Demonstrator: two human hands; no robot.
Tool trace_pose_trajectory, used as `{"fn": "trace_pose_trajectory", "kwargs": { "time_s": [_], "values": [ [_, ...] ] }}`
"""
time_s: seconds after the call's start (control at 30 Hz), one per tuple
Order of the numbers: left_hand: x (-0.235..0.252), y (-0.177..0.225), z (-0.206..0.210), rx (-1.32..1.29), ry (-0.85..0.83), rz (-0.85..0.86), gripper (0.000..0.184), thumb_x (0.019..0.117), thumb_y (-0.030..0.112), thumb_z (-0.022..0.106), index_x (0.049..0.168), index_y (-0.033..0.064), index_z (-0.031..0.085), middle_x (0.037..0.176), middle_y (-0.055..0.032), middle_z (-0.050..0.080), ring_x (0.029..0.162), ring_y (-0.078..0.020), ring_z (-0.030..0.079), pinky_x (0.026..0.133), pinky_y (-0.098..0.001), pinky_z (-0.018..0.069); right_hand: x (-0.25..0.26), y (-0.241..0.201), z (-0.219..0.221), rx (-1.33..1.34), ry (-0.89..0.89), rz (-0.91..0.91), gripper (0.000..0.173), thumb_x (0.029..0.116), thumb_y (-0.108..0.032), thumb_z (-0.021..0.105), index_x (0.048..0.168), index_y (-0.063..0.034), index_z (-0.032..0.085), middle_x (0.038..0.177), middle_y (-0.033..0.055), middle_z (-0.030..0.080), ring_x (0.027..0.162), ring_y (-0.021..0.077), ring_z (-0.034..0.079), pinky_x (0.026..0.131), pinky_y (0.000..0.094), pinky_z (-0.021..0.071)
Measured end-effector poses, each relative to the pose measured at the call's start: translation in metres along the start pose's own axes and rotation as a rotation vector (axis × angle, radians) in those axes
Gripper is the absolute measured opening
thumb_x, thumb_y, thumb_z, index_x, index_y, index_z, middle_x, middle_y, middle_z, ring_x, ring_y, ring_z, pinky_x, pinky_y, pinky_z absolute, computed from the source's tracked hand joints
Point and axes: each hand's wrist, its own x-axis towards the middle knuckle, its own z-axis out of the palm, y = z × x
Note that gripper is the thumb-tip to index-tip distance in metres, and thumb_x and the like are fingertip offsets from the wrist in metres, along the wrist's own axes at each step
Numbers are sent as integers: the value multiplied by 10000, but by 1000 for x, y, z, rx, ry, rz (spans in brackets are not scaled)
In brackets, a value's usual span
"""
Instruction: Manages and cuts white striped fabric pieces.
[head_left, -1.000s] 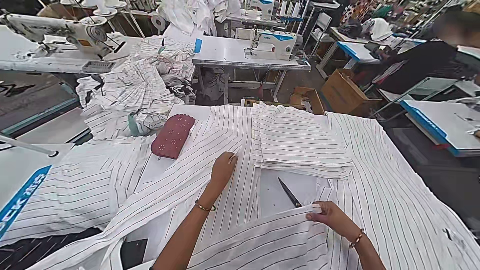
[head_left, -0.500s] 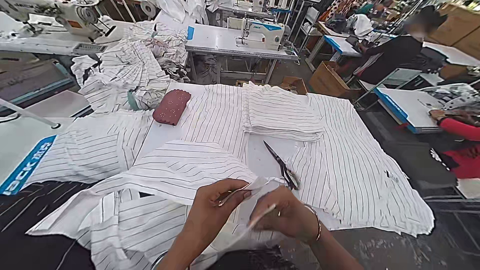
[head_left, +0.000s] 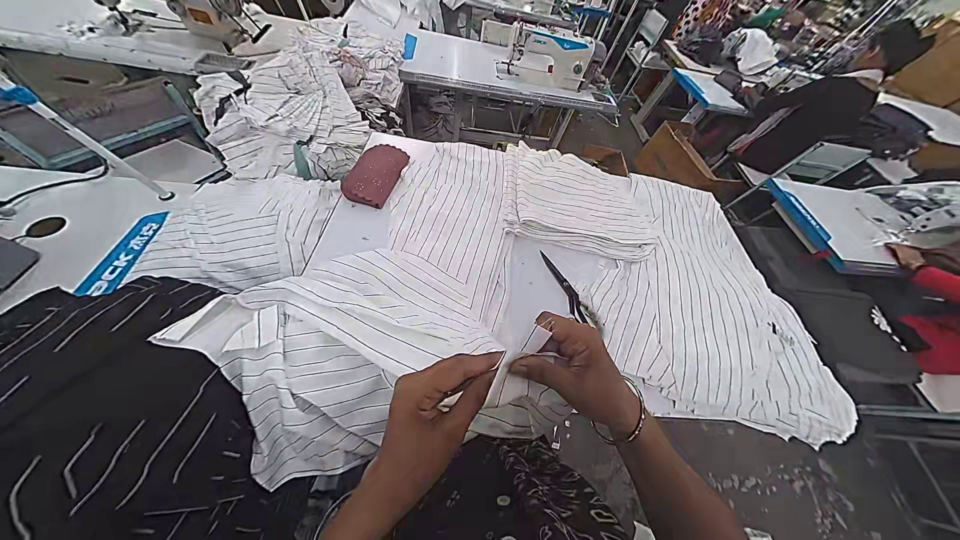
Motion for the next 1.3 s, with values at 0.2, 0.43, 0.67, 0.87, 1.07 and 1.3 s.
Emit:
{"fn": "trace_pose_trajectory", "kwargs": {
  "time_s": [0.2,0.43,0.67,0.87,1.07,1.3],
  "values": [
    [-1,-4,-1,40,-64,108,199,1028,153,591,1119,55,738,1043,41,763,973,60,678,886,-129,551,-5,-2,1,36,13,85,151,912,-121,746,935,-125,597,800,-164,689,754,-111,627,700,98,518],
    [7,-11,11,190,42,167,148,962,133,680,1037,23,744,954,-22,759,907,47,680,833,-102,539,-3,4,1,109,47,215,164,929,-107,715,927,-161,560,689,-189,629,627,-117,570,611,88,470],
    [21,-27,20,323,71,177,150,943,134,677,988,18,762,876,-49,738,865,9,673,818,-105,525,-5,-25,-27,-591,199,-138,292,974,-235,692,1196,-48,718,1203,88,713,1036,67,668,890,194,547],
    [29,-36,40,301,129,185,147,835,120,741,844,-20,700,805,-62,718,814,31,684,790,-109,544,5,-36,-7,-1007,-157,-280,344,982,-167,634,1301,-42,668,1261,112,717,1025,182,743,814,277,598],
    [21,-29,33,158,148,213,161,885,37,738,916,-4,585,854,-26,712,886,63,673,837,-131,548,24,-39,-19,-1056,-255,-377,183,978,-113,616,1090,-60,750,910,94,751,799,206,747,664,300,597],
    [12,-43,-17,392,196,320,161,948,222,716,969,63,715,958,-56,748,1007,-85,692,939,-220,535,48,-79,-26,-929,-385,-408,135,971,-96,644,974,-87,779,917,90,768,838,190,753,720,306,607]
  ]
}}
